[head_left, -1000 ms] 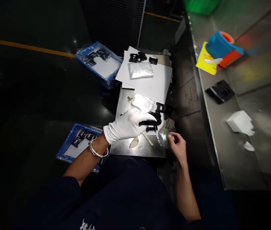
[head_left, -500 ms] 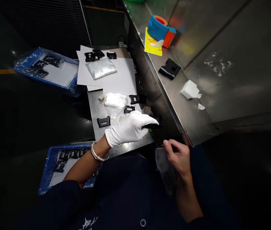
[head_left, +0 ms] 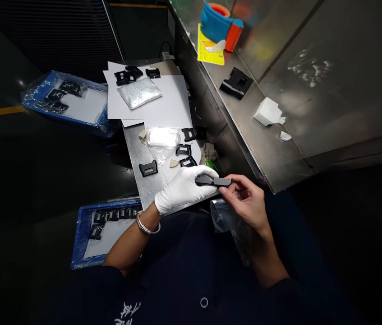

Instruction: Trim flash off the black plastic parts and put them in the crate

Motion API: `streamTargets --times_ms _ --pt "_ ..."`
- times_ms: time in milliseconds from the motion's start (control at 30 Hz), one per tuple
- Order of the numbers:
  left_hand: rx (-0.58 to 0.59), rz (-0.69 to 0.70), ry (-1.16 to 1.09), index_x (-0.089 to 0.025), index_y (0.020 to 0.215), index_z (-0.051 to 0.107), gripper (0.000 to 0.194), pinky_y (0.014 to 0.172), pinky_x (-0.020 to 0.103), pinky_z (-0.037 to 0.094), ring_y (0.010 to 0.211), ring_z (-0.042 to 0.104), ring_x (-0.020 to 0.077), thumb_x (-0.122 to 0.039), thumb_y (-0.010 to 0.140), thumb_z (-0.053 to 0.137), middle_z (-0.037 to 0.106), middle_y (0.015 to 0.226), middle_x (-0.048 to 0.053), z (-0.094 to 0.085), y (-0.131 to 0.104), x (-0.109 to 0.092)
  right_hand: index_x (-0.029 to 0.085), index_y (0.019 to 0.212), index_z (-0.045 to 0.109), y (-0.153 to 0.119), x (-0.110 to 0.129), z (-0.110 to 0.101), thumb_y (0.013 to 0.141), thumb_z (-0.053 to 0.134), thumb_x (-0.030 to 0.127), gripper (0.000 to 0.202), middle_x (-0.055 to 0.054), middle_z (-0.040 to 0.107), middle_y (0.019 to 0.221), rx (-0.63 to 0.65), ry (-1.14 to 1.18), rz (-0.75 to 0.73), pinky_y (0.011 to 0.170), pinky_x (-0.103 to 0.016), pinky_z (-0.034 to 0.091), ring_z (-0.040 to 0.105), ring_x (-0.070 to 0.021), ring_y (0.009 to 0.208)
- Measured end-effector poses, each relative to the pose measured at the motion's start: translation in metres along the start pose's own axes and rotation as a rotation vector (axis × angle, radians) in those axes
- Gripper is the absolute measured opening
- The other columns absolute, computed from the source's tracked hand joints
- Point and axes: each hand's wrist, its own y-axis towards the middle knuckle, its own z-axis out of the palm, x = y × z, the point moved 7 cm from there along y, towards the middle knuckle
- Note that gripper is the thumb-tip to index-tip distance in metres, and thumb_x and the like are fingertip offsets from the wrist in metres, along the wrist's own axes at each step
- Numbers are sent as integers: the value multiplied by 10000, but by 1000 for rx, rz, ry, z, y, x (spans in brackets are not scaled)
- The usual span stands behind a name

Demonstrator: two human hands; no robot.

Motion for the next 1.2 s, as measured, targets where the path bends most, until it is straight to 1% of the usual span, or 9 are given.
streamTargets --times_ms 100,200,267,367,500,700,867,1000,1200 --pt "-104 68 -18 -185 989 733 232 776 296 597 858 731 178 -327 828 822 760 950 28 -3 -4 4 239 1094 689 1 -1 1 898 750 282 209 59 521 658 11 11 -8 500 -256 324 430 -88 544" --pt "-169 265 40 -170 982 727 204 778 295 591 846 733 169 -311 856 803 771 943 43 -5 -5 -4 244 1138 689 2 0 0 893 750 272 253 51 540 687 -3 -10 -36 521 -258 362 464 -95 566" --pt "-191 391 124 -163 978 729 173 787 304 582 844 731 172 -291 875 783 778 929 56 -7 -6 -13 250 1169 686 2 1 -2 894 745 268 282 52 543 692 -11 -20 -50 529 -258 375 466 -95 566" --pt "-196 468 218 -166 976 727 148 787 319 571 824 729 178 -279 889 764 785 904 56 -8 -5 -21 250 1199 670 1 3 -1 902 729 284 305 52 546 687 -6 -1 -56 516 -260 364 457 -98 556" --pt "-202 465 259 -168 983 713 106 803 333 579 839 732 182 -241 906 717 781 916 60 -7 -4 -20 249 1190 641 -1 3 7 920 698 327 287 59 542 642 -10 58 -25 496 -265 351 451 -109 525" --pt "-241 486 329 -174 985 679 85 803 328 584 872 725 183 -176 902 662 765 938 63 -2 -7 -18 245 1033 605 -1 3 18 885 727 373 231 69 560 568 -150 58 40 479 -261 373 496 -120 483" --pt "-208 475 373 -175 982 662 87 839 364 564 873 714 202 -171 898 643 757 940 71 2 -9 -23 241 939 591 0 3 18 851 761 337 213 73 580 543 -226 80 49 447 -244 374 497 -108 442" --pt "-232 502 388 -174 968 644 90 840 372 557 855 706 204 -161 880 655 750 923 67 5 -11 -27 242 869 574 1 1 16 846 767 362 228 84 552 481 -274 103 56 398 -239 357 496 -110 384" --pt "-256 498 359 -178 961 642 98 810 346 569 859 715 195 -171 869 677 753 922 59 3 -10 -25 246 942 588 1 3 18 849 764 377 238 64 622 563 -202 91 43 451 -252 429 567 -124 454"
